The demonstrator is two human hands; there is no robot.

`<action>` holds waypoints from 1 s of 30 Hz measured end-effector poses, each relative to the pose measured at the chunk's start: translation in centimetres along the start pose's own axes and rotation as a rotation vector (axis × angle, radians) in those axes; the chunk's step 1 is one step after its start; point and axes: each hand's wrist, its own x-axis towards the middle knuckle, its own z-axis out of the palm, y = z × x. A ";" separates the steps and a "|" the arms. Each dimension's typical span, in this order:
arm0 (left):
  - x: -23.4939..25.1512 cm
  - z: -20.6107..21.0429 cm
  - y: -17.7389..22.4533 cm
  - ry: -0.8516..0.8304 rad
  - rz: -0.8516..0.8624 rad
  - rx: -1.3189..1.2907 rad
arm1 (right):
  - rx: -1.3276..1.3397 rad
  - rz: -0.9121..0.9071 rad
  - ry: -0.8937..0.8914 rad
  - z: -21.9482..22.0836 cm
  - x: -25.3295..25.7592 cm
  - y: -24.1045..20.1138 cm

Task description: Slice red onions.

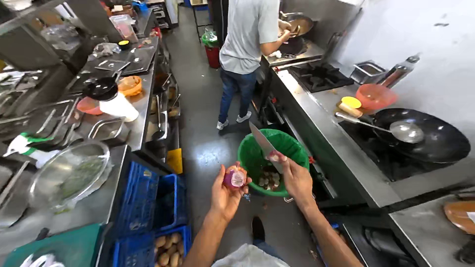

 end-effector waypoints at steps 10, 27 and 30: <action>6.9 9.1 -3.6 0.050 0.034 -0.024 | 0.342 0.139 -0.066 -4.5 6.2 4.1; 12.4 12.1 -2.3 -0.013 -0.118 -0.034 | 0.485 0.330 -0.155 -4.4 4.5 -3.5; 12.7 12.7 -2.0 0.025 -0.149 -0.037 | 0.507 0.363 -0.165 -4.4 5.3 -4.1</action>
